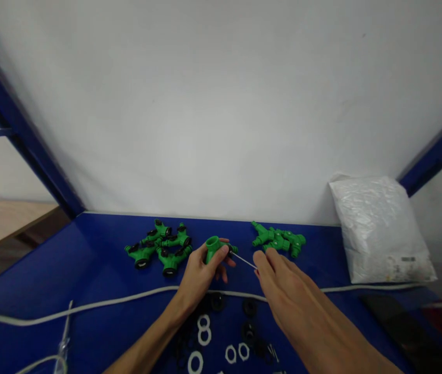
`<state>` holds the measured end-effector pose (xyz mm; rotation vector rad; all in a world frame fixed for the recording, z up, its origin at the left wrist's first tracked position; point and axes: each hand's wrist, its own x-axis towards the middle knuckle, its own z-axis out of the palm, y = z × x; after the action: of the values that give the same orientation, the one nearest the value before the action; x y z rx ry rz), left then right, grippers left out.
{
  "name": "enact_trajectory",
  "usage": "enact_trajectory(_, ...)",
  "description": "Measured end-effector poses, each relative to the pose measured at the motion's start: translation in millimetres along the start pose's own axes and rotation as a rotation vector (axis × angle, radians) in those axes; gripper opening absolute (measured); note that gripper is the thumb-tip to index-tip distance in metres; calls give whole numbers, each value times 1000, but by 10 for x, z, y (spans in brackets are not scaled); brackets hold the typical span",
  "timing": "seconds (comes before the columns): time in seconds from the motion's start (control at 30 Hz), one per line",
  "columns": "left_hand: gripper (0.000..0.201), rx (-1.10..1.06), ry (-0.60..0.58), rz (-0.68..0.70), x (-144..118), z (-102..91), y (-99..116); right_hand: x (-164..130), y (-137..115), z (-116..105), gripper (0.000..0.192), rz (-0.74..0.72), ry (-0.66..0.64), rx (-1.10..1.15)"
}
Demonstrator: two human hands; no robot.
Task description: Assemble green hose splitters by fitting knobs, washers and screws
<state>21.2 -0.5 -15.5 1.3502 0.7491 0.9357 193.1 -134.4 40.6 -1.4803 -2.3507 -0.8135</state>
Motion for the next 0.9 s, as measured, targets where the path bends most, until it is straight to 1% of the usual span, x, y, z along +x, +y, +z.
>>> enact_trajectory(0.07,50,23,-14,2,-1,9,-11,76,-12,25,46,56,-32,-7)
enact_trajectory(0.13,49,45,-25,2,-5,15,-11,138,-32,32,34,120,-106,-35)
enact_trajectory(0.2,49,70,-31,2,-13,21,1,132,-46,38,31,147,-148,-75)
enact_trajectory(0.23,48,82,-31,3,-18,24,9,96,-46,47,34,144,-132,-86)
enact_trajectory(0.27,48,92,-30,3,-24,27,16,43,-42,63,37,135,-90,-89)
enact_trajectory(0.37,47,108,-25,8,-40,33,20,-126,-19,114,54,59,29,-66)
enact_trajectory(0.43,46,93,-18,-7,-45,37,4,-145,-15,110,62,23,44,-68)
enact_trajectory(0.5,46,54,-15,-42,-43,40,-21,-56,-29,60,62,24,-4,-66)
enact_trajectory(0.53,47,32,-17,-63,-38,41,-33,14,-39,24,56,47,-45,-60)
enact_trajectory(0.6,49,-5,-27,-100,-24,38,-45,150,-56,-44,37,117,-142,-51)
enact_trajectory(0.63,49,-18,-31,-116,-14,35,-44,197,-59,-70,29,142,-168,-56)
enact_trajectory(0.67,50,-27,-34,-131,-5,30,-36,222,-56,-88,25,151,-175,-67)
enact_trajectory(0.7,50,-36,-33,-145,3,24,-25,227,-47,-100,25,141,-163,-80)
enact_trajectory(0.73,50,-45,-31,-155,11,19,-10,217,-33,-108,31,121,-133,-88)
enact_trajectory(0.83,50,-74,-13,-172,18,14,37,206,22,-135,62,12,-11,-51)
enact_trajectory(0.87,51,-84,-5,-182,15,16,48,237,37,-152,66,-16,4,-35)
enact_trajectory(0.9,51,-90,3,-194,11,19,56,292,46,-171,65,-35,3,-30)
